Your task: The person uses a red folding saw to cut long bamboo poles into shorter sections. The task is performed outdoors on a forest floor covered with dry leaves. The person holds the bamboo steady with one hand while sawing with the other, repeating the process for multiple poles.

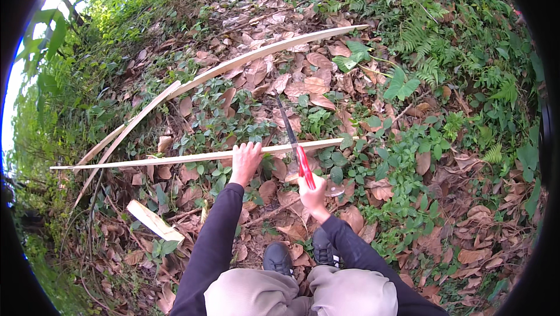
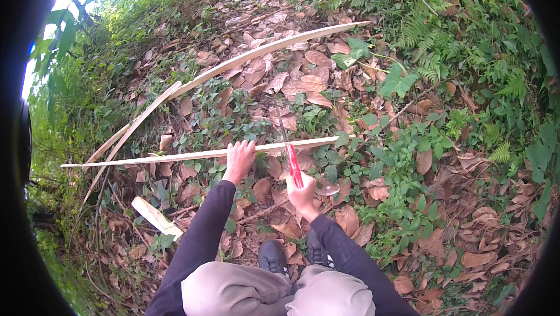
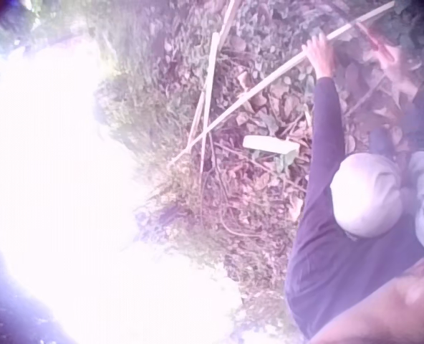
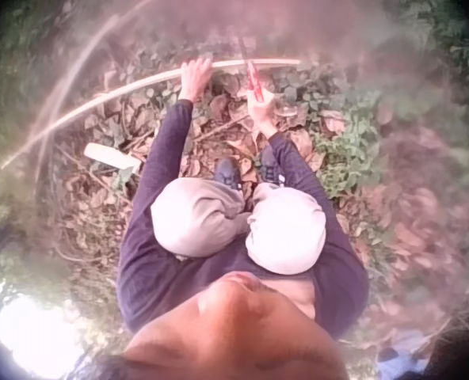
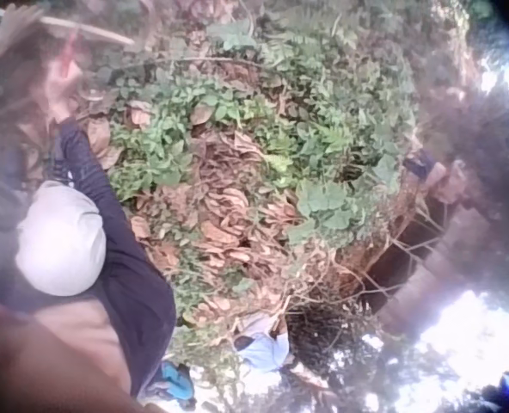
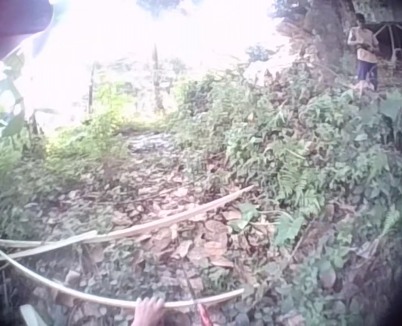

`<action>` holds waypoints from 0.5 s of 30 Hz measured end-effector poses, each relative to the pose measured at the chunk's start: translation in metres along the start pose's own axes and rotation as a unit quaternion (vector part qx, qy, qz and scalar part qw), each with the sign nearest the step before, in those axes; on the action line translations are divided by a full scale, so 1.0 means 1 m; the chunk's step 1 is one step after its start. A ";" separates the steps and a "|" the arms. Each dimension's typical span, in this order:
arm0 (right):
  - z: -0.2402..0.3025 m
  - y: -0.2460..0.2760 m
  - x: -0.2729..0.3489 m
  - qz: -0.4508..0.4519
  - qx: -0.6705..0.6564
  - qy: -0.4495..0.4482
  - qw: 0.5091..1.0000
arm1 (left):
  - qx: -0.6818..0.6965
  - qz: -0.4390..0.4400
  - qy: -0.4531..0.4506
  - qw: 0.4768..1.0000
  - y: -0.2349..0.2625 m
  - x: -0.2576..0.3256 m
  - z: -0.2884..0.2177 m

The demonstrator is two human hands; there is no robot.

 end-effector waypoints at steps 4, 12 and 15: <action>0.006 -0.007 0.027 0.033 0.045 0.053 0.997 | -0.003 0.015 0.002 1.000 -0.003 -0.002 0.012; 0.019 -0.002 0.068 0.049 0.051 0.033 0.997 | 0.029 0.035 -0.004 0.999 -0.008 -0.014 0.014; 0.024 -0.015 0.076 0.031 0.062 0.098 0.993 | 0.020 0.023 -0.003 1.000 -0.007 -0.013 0.011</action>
Point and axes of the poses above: each hand's wrist, its own x-axis away from the middle knuckle, its own y-axis out of the back of the hand, z = x × y, the point moved 8 cm from there along -x, towards the middle knuckle, and after that the axes turned 3 degrees about z, right-handed, at the moved point
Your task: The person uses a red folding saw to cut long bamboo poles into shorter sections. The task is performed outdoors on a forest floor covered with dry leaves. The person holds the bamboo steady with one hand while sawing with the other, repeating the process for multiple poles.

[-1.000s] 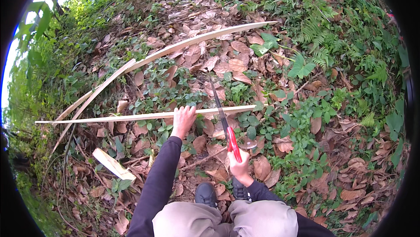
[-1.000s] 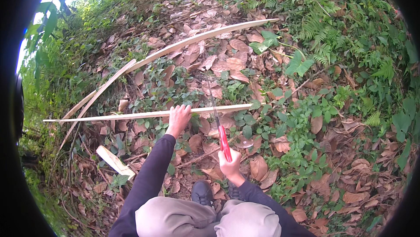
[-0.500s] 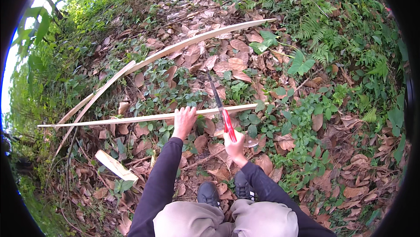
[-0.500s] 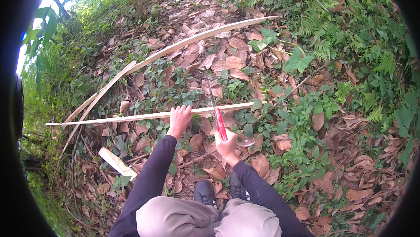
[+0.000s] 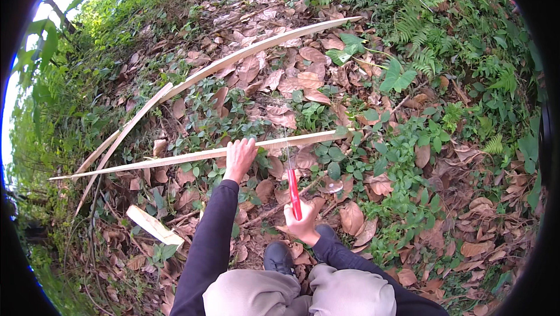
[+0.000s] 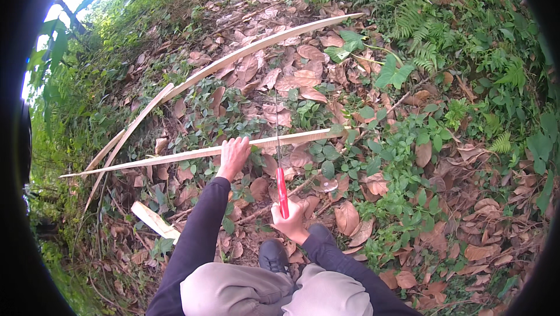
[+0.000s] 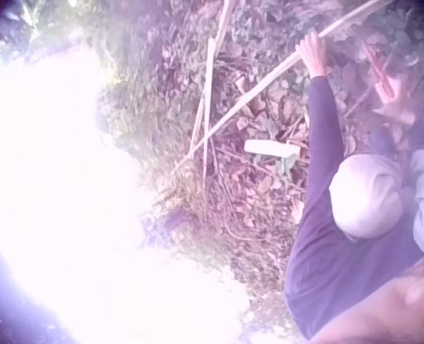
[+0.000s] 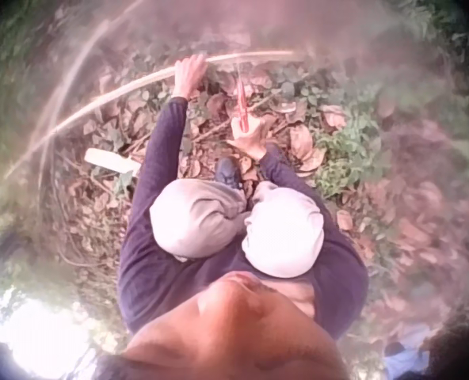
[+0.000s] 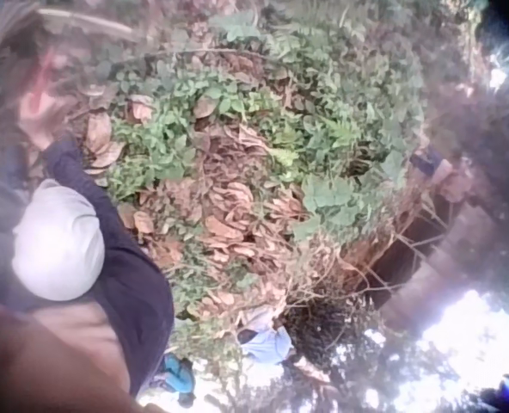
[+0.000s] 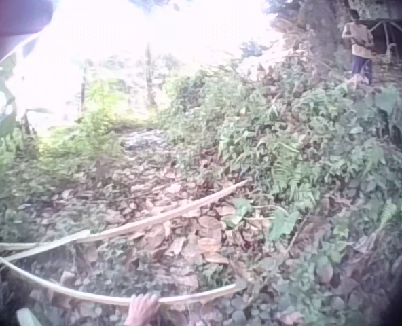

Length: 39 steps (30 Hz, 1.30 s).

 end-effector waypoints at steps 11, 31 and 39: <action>-0.024 0.022 -0.029 0.002 -0.013 -0.054 0.998 | -0.025 -0.027 0.002 0.999 0.005 0.009 -0.010; -0.018 0.048 0.022 0.011 -0.001 -0.028 1.000 | -0.031 -0.031 0.003 0.999 0.002 0.008 -0.016; -0.011 0.030 -0.015 0.021 -0.011 -0.052 0.998 | 0.039 0.091 -0.058 0.993 -0.003 -0.002 -0.001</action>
Point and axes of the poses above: each hand's wrist, its own x-axis away from the middle knuckle, its own y-axis out of the back of the hand, z = x × y, the point moved 8 cm from there along -x, towards the middle knuckle, and after that the axes turned 3 degrees about z, right-handed, at the moved point
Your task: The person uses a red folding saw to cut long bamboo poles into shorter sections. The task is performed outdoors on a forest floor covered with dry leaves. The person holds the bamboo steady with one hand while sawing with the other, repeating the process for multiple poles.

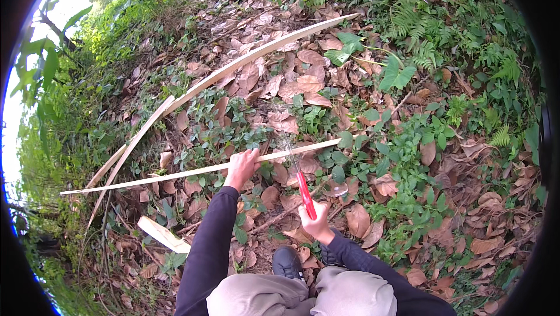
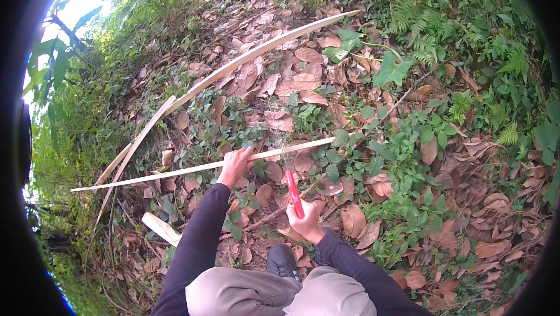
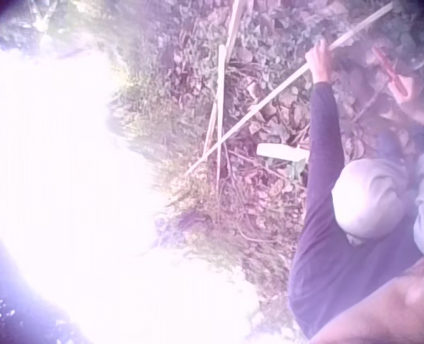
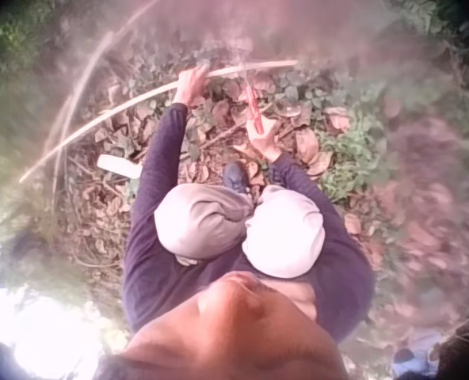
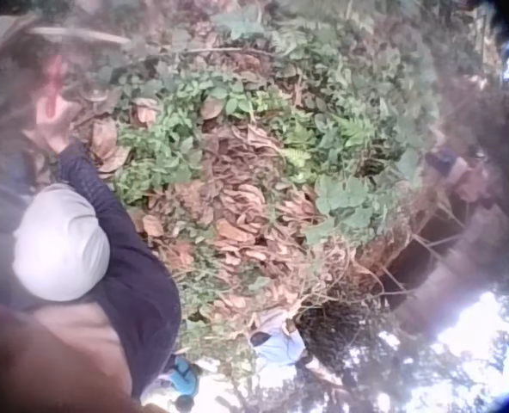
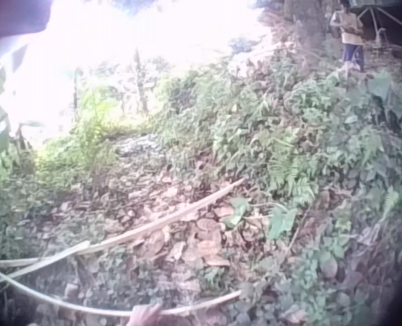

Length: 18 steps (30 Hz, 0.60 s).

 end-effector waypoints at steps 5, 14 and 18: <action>0.006 0.012 0.000 -0.005 -0.011 -0.003 1.000 | 0.022 0.019 -0.078 0.997 -0.008 -0.017 -0.006; -0.003 0.011 0.011 0.012 -0.003 -0.001 1.000 | 0.034 0.061 -0.024 0.997 -0.012 -0.022 0.004; -0.010 0.006 0.001 0.012 0.012 0.014 1.000 | 0.055 0.074 -0.028 0.995 -0.008 -0.034 0.000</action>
Point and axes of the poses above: each hand's wrist, its own x-axis away from the middle knuckle, its own y-axis out of the back of the hand, z = x × y, the point moved 8 cm from there along -x, towards the middle knuckle, and after that the axes turned 3 degrees about z, right-handed, at the moved point
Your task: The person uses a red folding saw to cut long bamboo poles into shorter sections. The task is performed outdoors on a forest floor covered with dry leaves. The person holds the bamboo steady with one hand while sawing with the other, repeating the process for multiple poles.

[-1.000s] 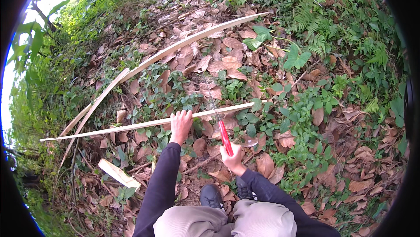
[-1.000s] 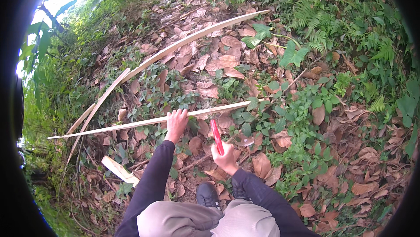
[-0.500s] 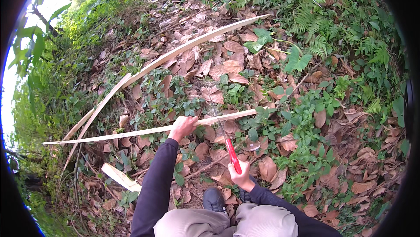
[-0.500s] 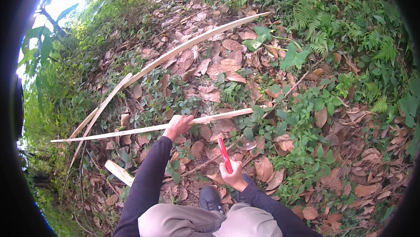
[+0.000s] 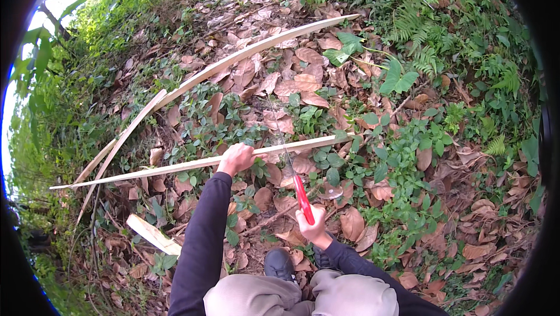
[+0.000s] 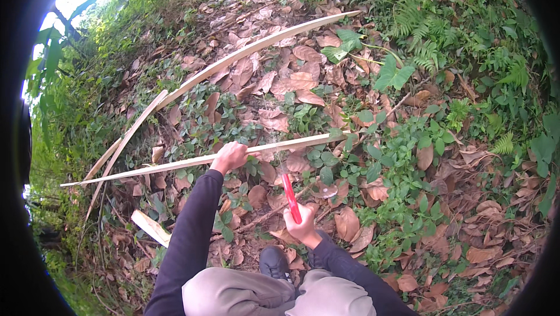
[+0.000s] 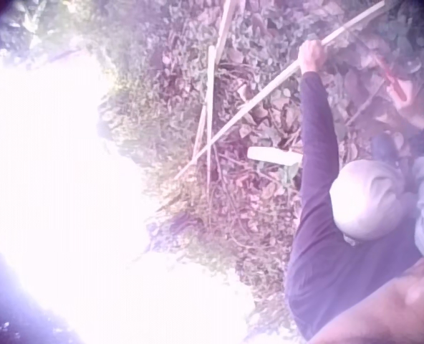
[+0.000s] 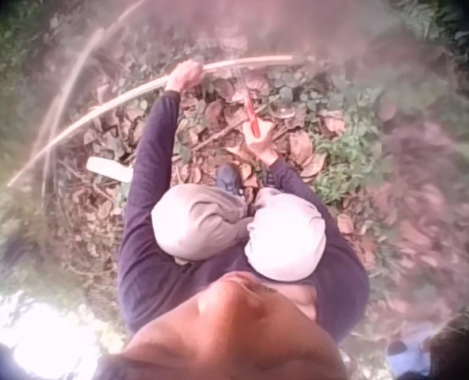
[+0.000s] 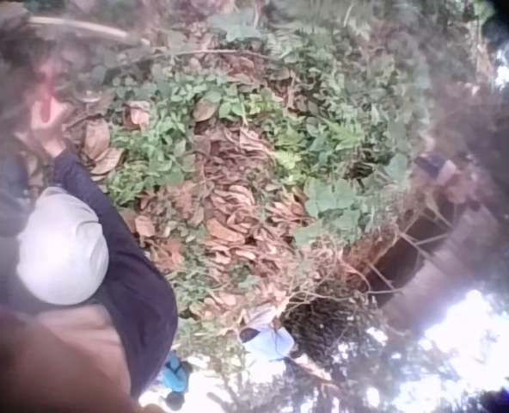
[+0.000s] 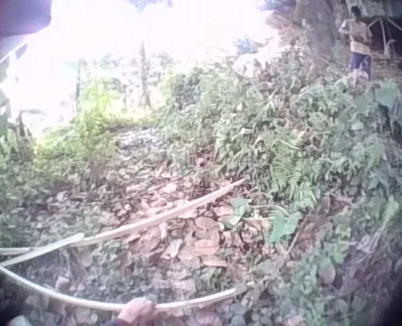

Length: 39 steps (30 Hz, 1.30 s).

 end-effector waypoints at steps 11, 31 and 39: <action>0.013 0.002 0.012 -0.010 0.019 0.002 1.000 | -0.009 -0.030 0.002 1.000 -0.002 0.007 -0.001; -0.004 -0.025 -0.027 -0.035 -0.012 -0.007 0.999 | -0.007 -0.010 0.020 1.000 -0.008 0.008 0.016; -0.006 -0.018 0.006 0.010 0.015 -0.004 1.000 | -0.020 -0.025 0.019 0.999 -0.008 0.005 0.013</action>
Point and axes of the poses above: each hand's wrist, its own x-axis away from the middle knuckle, its own y-axis out of the back of the hand, z = x × y, the point moved 8 cm from there along -x, towards the middle knuckle, and after that the axes turned 3 degrees about z, right-handed, at the moved point
